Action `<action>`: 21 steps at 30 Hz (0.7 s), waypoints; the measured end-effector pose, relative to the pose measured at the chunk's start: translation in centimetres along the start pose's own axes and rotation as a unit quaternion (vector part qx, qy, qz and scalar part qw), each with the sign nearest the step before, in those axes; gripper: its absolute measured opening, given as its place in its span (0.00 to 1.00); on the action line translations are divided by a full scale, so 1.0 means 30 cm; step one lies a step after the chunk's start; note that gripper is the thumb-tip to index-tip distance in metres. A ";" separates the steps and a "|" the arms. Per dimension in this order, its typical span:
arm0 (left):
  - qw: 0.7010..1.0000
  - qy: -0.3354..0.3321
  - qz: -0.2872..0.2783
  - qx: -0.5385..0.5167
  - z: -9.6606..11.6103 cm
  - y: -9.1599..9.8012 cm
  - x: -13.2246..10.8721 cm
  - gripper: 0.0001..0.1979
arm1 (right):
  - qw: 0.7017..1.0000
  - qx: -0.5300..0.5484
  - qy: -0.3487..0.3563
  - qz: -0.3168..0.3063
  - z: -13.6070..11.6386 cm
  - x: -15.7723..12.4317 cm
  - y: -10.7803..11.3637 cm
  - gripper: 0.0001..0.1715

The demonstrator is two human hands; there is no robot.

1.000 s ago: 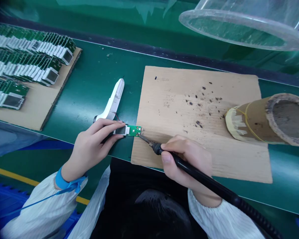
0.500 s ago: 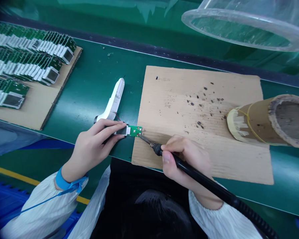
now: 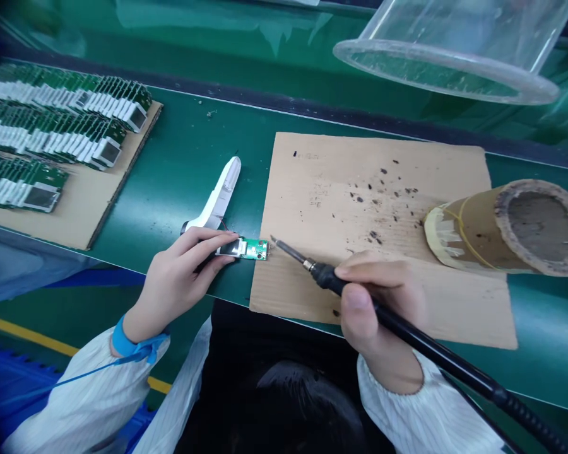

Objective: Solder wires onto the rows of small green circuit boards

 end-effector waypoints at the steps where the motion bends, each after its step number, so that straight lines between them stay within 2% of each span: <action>1: 1.000 0.006 0.000 -0.015 -0.002 0.003 0.002 0.13 | 0.999 -0.009 0.016 0.027 -0.002 0.003 0.002 0.07; 4: 0.997 0.026 0.005 -0.073 -0.010 0.016 0.010 0.14 | 0.996 -0.019 0.055 0.073 -0.008 0.014 -0.002 0.09; 8: 0.989 0.049 0.042 -0.133 -0.015 0.037 0.026 0.14 | 0.994 -0.020 0.076 0.075 -0.005 0.021 -0.001 0.08; 16: 0.973 0.113 0.139 -0.148 -0.021 0.067 0.077 0.13 | 0.997 -0.028 0.030 0.070 -0.009 0.028 0.018 0.08; 21: 0.969 0.146 0.143 -0.140 -0.022 0.079 0.089 0.14 | 0.997 -0.043 0.009 0.064 -0.022 0.025 0.025 0.07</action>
Point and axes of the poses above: each hand's wrist, its own x-axis towards the middle knuckle, its own y-axis out of the back of the hand, z = x × y, the point moved 4 cm from there along x, towards the middle knuckle, and after that the axes turned 3 degrees about -x, right-handed, at the moved point
